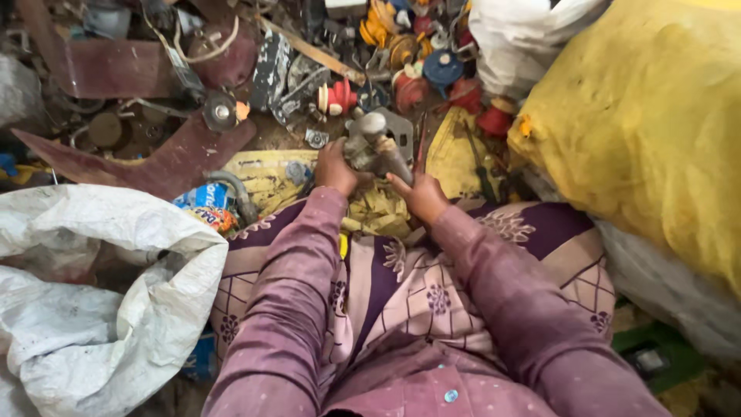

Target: The person sits on the floor and uses a hammer and screwdriver to break apart a metal component. They repeatedly strike the part, pry it open, and separate pieces, placing them into a nearby white sack.

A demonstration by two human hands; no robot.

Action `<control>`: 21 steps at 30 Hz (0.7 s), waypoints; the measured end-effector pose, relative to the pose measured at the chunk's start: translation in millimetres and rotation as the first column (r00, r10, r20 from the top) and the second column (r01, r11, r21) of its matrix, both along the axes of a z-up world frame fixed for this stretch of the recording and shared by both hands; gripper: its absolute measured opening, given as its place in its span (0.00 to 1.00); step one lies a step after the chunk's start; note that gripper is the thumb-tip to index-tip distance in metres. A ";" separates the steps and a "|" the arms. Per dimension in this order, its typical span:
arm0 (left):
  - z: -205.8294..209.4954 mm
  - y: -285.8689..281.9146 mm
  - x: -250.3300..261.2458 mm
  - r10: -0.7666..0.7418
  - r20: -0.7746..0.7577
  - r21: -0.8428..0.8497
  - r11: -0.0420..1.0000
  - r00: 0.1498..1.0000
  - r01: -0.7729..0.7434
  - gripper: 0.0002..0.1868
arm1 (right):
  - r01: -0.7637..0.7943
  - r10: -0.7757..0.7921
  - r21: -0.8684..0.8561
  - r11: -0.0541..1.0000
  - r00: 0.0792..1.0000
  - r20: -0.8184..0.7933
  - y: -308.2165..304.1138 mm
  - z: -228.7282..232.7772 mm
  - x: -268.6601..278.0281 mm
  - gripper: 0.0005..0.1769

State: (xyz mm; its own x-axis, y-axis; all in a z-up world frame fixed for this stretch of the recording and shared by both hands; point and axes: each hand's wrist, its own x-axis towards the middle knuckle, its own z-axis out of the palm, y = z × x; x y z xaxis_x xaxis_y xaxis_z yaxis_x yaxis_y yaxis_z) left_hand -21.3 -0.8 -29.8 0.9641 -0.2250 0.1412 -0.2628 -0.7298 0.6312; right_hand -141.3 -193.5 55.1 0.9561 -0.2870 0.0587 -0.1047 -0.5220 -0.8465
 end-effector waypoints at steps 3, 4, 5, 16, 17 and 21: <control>8.1 2.1 -0.8 -0.034 -0.009 0.056 0.998 0.999 0.034 0.54 | 0.082 -0.015 0.135 0.987 0.900 -0.435 -1.4 -13.5 -6.5 0.33; 7.1 1.9 -5.3 -0.032 -0.025 0.060 0.998 0.999 0.034 0.54 | 0.075 -0.014 0.147 0.986 0.925 -0.379 -2.6 -9.1 -15.5 0.32; 6.6 1.1 -7.1 -0.031 -0.041 0.064 0.997 0.999 0.033 0.53 | 0.067 -0.013 0.157 0.985 0.947 -0.322 -6.9 1.3 -25.2 0.31; -2.5 -1.7 10.0 -0.037 -0.014 0.051 0.998 0.999 0.038 0.53 | -0.265 -0.174 0.550 0.792 0.766 0.619 -63.2 102.2 -34.9 0.19; -3.2 -2.7 11.6 -0.035 -0.005 0.055 0.998 0.999 0.035 0.54 | -0.290 -0.199 0.617 0.731 0.775 0.600 -59.3 85.8 -26.7 0.18; -0.1 0.8 5.7 -0.009 -0.042 0.064 0.998 0.999 0.011 0.54 | -0.046 -0.001 0.542 0.839 0.996 0.085 -6.1 1.1 0.7 0.22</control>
State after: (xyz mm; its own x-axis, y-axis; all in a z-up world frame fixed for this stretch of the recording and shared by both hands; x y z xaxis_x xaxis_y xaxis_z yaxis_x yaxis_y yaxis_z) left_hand -15.6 0.1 -29.9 0.9664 -0.2421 0.0863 -0.2451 -0.7667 0.5934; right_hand -140.5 -199.6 56.2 0.9616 -0.2734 -0.0251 -0.0196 0.0229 -0.9995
